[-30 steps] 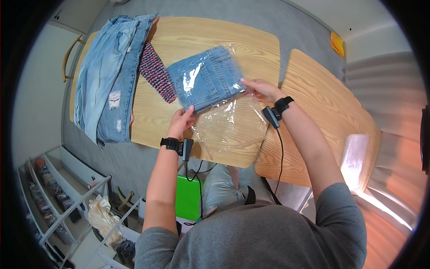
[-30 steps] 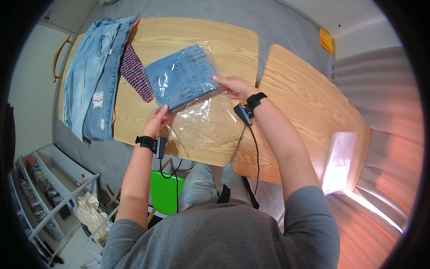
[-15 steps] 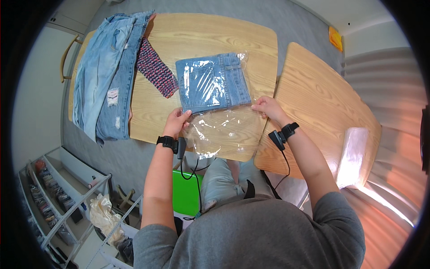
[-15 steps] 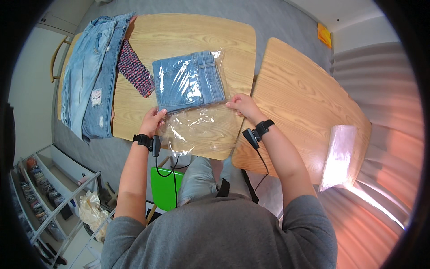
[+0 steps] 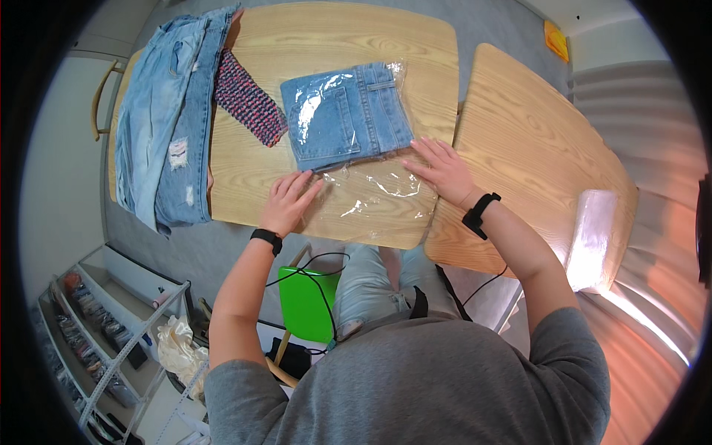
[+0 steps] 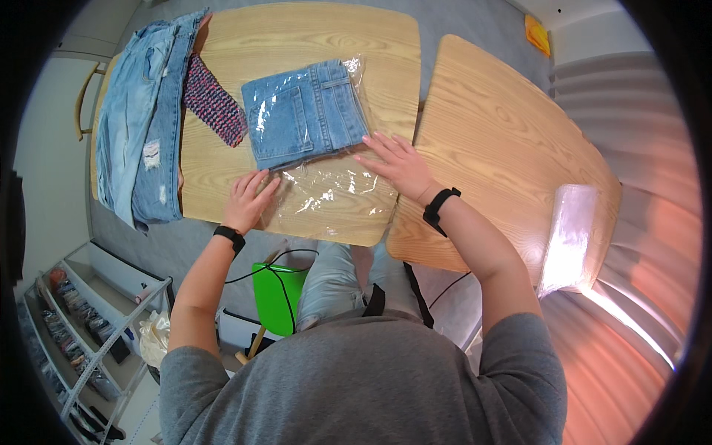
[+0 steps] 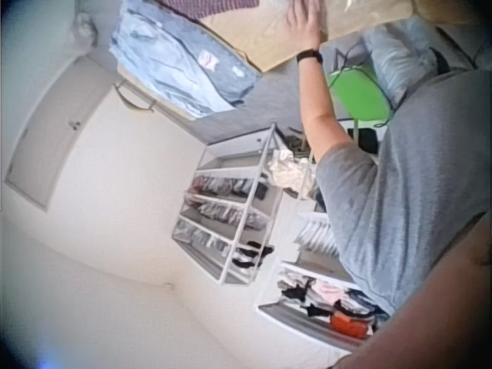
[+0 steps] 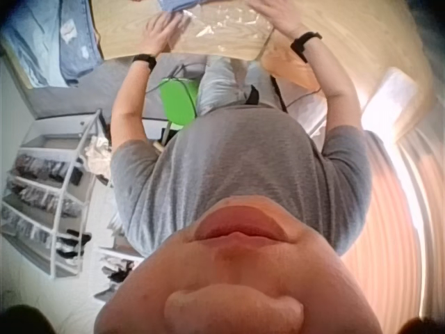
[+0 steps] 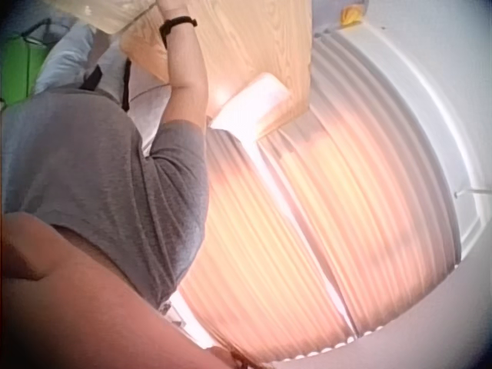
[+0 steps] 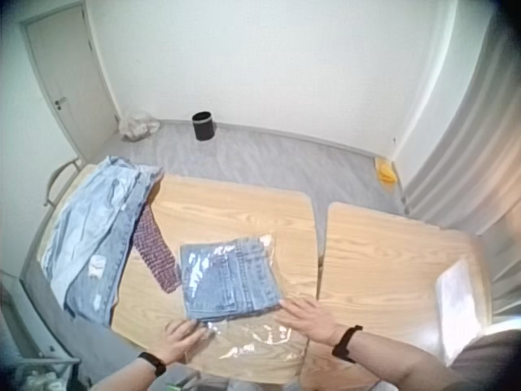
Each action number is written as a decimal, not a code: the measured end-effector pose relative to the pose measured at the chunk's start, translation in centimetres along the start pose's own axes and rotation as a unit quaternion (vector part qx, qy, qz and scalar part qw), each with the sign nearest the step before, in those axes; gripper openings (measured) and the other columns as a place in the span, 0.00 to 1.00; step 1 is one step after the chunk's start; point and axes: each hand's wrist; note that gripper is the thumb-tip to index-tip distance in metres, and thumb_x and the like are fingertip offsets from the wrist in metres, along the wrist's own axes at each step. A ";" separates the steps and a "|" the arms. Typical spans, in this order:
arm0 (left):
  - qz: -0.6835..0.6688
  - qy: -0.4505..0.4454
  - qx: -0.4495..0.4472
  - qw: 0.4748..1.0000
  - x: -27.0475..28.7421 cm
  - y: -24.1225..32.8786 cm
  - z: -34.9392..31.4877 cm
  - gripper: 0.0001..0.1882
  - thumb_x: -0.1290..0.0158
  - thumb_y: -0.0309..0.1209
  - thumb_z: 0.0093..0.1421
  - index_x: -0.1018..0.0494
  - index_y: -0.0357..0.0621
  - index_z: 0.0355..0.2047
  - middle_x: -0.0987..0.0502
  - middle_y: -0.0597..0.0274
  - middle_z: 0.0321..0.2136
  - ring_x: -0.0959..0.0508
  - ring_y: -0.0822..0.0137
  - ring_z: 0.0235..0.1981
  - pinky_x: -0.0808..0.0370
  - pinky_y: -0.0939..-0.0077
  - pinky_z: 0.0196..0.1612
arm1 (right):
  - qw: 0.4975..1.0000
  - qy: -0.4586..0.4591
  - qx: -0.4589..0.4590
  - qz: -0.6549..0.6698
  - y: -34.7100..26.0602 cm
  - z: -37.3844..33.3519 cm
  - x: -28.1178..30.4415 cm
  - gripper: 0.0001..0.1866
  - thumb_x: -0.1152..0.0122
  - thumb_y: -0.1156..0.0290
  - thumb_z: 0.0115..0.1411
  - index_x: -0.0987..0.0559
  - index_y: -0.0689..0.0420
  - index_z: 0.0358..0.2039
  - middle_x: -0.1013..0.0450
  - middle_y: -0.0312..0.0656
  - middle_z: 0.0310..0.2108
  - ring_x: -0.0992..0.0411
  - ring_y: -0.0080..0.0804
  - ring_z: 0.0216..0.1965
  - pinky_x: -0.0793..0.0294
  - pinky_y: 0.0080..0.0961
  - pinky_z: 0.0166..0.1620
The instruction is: Fold pairs of blue jeans and place them into individual clear plastic packaging bags.
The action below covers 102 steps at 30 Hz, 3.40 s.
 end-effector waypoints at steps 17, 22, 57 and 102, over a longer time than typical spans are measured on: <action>-0.550 -0.004 0.346 0.760 1.3 1.3 0.2 0.20 0.61 0.37 0.70 0.23 0.34 0.37 0.19 0.53 0.37 0.22 0.65 0.42 0.29 0.72 0.49 | 0.752 -0.030 -0.335 0.567 -0.2 -0.5 0.1 0.22 0.59 0.58 0.70 0.24 0.62 0.49 0.25 0.44 0.49 0.30 0.33 0.51 0.38 0.30 0.60; -0.572 0.014 0.401 0.716 0.9 1.7 1.1 0.22 0.62 0.37 0.70 0.26 0.32 0.29 0.19 0.51 0.30 0.19 0.64 0.35 0.27 0.74 0.41 | 0.738 0.084 -0.383 0.549 -1.3 -0.6 -0.8 0.23 0.56 0.58 0.69 0.19 0.65 0.38 0.21 0.44 0.39 0.27 0.29 0.43 0.32 0.26 0.53; -0.524 0.095 0.558 0.636 -0.8 2.9 0.9 0.18 0.56 0.38 0.67 0.26 0.35 0.29 0.22 0.60 0.22 0.23 0.71 0.25 0.30 0.77 0.28 | 0.972 0.045 -0.233 0.004 -10.3 9.8 -3.3 0.24 0.47 0.58 0.61 0.30 0.43 0.59 0.41 0.45 0.64 0.45 0.43 0.65 0.47 0.51 0.63; 0.059 0.018 0.194 0.979 -1.0 4.7 10.0 0.32 0.48 0.41 0.59 0.41 0.58 0.64 0.45 0.60 0.66 0.46 0.56 0.67 0.50 0.38 0.62 | 0.988 0.025 -0.142 0.057 -7.6 8.5 -2.8 0.20 0.44 0.57 0.59 0.24 0.49 0.50 0.34 0.41 0.59 0.40 0.40 0.62 0.43 0.48 0.61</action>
Point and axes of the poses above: each hand's wrist, its own z-axis towards the middle knuckle, its own x-axis out of the back of the hand, y = z × x
